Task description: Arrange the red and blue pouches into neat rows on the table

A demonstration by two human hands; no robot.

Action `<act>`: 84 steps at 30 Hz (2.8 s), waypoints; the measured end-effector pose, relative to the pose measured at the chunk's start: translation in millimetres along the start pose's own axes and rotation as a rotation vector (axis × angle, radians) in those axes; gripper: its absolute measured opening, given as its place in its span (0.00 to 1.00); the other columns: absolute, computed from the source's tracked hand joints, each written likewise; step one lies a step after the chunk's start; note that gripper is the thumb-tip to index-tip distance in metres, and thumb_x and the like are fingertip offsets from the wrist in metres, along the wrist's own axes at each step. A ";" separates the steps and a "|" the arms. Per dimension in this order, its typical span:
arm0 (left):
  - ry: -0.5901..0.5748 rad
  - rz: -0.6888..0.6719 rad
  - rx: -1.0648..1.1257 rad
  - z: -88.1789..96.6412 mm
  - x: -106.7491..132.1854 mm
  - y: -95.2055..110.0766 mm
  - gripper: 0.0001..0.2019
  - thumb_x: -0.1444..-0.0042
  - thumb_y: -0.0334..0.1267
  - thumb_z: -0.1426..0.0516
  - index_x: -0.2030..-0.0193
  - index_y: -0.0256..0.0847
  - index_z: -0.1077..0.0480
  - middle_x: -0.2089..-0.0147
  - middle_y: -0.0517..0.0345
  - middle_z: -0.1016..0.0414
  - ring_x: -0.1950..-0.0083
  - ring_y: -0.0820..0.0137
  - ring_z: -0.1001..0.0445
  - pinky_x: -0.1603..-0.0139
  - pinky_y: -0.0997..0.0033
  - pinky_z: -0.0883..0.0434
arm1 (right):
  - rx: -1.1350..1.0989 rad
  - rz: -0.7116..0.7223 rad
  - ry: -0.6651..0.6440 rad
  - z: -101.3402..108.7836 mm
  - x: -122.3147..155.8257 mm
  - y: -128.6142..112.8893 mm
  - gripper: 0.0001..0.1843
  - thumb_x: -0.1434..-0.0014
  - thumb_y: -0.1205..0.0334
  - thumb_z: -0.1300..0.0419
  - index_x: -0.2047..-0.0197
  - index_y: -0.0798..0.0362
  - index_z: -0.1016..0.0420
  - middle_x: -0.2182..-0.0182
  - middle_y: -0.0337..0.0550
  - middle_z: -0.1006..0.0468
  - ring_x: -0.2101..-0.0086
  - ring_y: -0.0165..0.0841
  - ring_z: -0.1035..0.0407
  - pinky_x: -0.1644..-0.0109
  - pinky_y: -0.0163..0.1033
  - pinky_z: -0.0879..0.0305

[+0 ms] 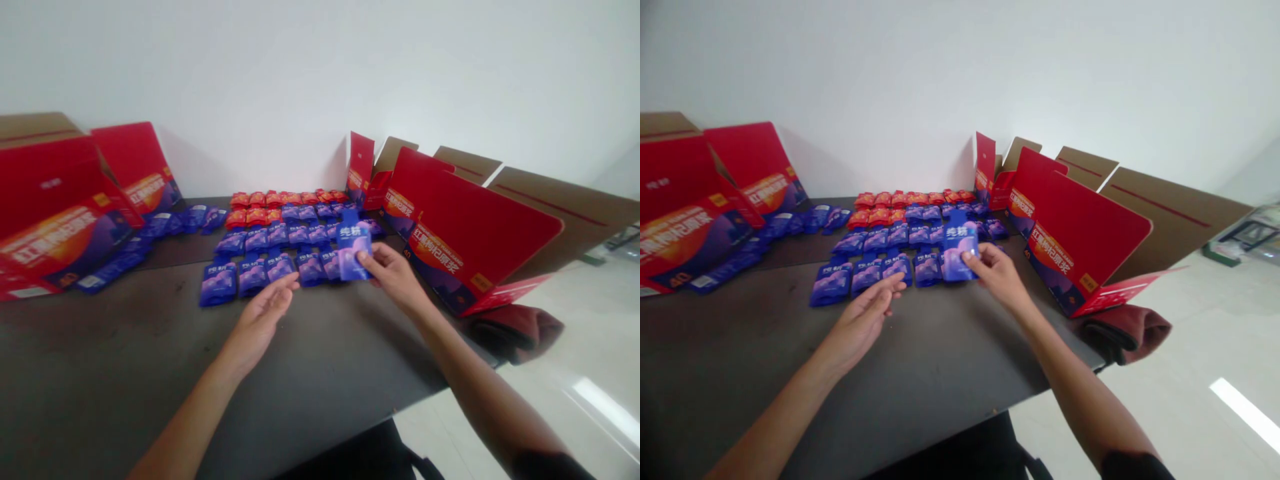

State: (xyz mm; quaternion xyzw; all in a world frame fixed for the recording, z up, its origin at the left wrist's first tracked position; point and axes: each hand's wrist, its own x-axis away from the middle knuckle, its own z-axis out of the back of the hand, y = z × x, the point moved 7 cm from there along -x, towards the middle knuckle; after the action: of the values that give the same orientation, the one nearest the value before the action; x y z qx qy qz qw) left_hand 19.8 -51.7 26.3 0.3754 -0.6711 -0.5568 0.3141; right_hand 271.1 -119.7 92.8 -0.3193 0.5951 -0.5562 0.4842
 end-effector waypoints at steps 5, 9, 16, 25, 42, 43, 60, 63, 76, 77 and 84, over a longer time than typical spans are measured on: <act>-0.026 0.014 -0.010 -4.3 0.0 -0.5 0.22 0.40 0.54 0.39 0.41 0.53 0.25 0.37 0.51 0.28 0.35 0.58 0.34 0.42 0.65 0.37 | 0.380 0.073 0.207 101.3 -32.7 26.8 0.23 0.40 0.40 0.38 0.56 0.52 0.24 0.64 0.44 0.19 0.66 0.36 0.26 0.62 0.38 0.31; -0.025 0.021 -0.028 -4.2 0.3 -0.5 0.22 0.40 0.55 0.39 0.42 0.50 0.24 0.38 0.49 0.27 0.36 0.56 0.34 0.45 0.65 0.37 | 0.729 0.023 0.204 128.7 -46.0 50.0 0.22 0.35 0.45 0.44 0.52 0.53 0.20 0.60 0.47 0.16 0.59 0.41 0.23 0.56 0.42 0.29; -0.020 0.029 -0.026 -3.5 0.4 -1.0 0.21 0.40 0.54 0.39 0.44 0.50 0.23 0.41 0.51 0.25 0.44 0.60 0.32 0.55 0.69 0.38 | 1.002 -0.141 0.123 131.7 -52.6 66.3 0.20 0.33 0.54 0.48 0.48 0.52 0.18 0.55 0.48 0.16 0.55 0.42 0.22 0.53 0.41 0.31; -0.014 0.038 0.012 -2.0 -0.3 -3.2 0.19 0.42 0.54 0.38 0.47 0.49 0.21 0.43 0.50 0.24 0.42 0.58 0.31 0.56 0.69 0.37 | 0.946 -0.201 0.143 134.0 -66.6 88.1 0.21 0.34 0.55 0.44 0.44 0.56 0.21 0.52 0.51 0.17 0.54 0.39 0.22 0.51 0.38 0.30; -0.036 0.033 0.092 -8.0 3.2 3.1 0.16 0.43 0.50 0.36 0.51 0.50 0.20 0.44 0.52 0.22 0.39 0.58 0.32 0.47 0.68 0.35 | 1.114 -0.164 0.228 130.7 -58.2 80.9 0.24 0.35 0.51 0.40 0.43 0.59 0.23 0.54 0.56 0.17 0.52 0.42 0.23 0.48 0.42 0.30; -0.035 0.034 0.094 -7.7 3.1 2.7 0.16 0.43 0.50 0.36 0.51 0.50 0.20 0.44 0.52 0.22 0.39 0.58 0.31 0.47 0.68 0.35 | 1.124 -0.167 0.236 130.9 -56.8 79.4 0.25 0.35 0.50 0.40 0.42 0.58 0.23 0.54 0.56 0.17 0.52 0.43 0.23 0.48 0.42 0.30; -0.031 0.018 0.101 -8.8 3.2 6.6 0.13 0.45 0.51 0.35 0.56 0.51 0.18 0.46 0.54 0.21 0.40 0.58 0.31 0.47 0.66 0.36 | 1.246 -0.132 0.223 120.5 -48.0 57.3 0.21 0.34 0.48 0.43 0.50 0.52 0.16 0.57 0.49 0.15 0.55 0.44 0.22 0.53 0.42 0.30; -0.037 0.019 0.097 -8.5 3.2 5.6 0.12 0.44 0.50 0.35 0.56 0.52 0.19 0.46 0.56 0.21 0.41 0.60 0.31 0.49 0.68 0.36 | 1.232 -0.133 0.226 122.3 -48.3 58.4 0.21 0.34 0.48 0.44 0.50 0.51 0.16 0.57 0.49 0.15 0.54 0.44 0.22 0.53 0.41 0.30; -0.027 -0.118 -0.180 -12.1 5.3 14.6 0.14 0.38 0.50 0.40 0.55 0.45 0.21 0.70 0.58 0.29 0.66 0.68 0.31 0.65 0.70 0.37 | 1.095 0.293 0.430 95.0 -33.9 11.8 0.27 0.27 0.48 0.57 0.45 0.53 0.22 0.52 0.54 0.20 0.50 0.43 0.28 0.44 0.45 0.36; -0.023 -0.157 -0.232 -13.8 6.6 17.6 0.14 0.38 0.50 0.41 0.57 0.44 0.21 0.71 0.59 0.29 0.68 0.68 0.32 0.66 0.70 0.38 | 1.062 0.337 0.416 85.5 -30.5 6.3 0.27 0.27 0.48 0.56 0.45 0.53 0.22 0.52 0.53 0.20 0.50 0.42 0.28 0.44 0.45 0.35; -0.004 -0.421 -0.541 -20.3 12.7 26.3 0.11 0.35 0.43 0.45 0.64 0.41 0.25 0.69 0.57 0.27 0.68 0.68 0.31 0.65 0.69 0.39 | 0.959 0.565 0.171 23.6 -6.3 -11.8 0.17 0.29 0.53 0.48 0.54 0.50 0.19 0.60 0.49 0.19 0.58 0.39 0.26 0.50 0.43 0.31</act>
State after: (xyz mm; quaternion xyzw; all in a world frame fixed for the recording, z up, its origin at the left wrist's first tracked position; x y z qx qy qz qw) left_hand 26.1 -70.3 55.9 0.4074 -0.4076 -0.7681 0.2792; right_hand 293.3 -124.3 107.7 0.1546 0.3750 -0.6369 0.6556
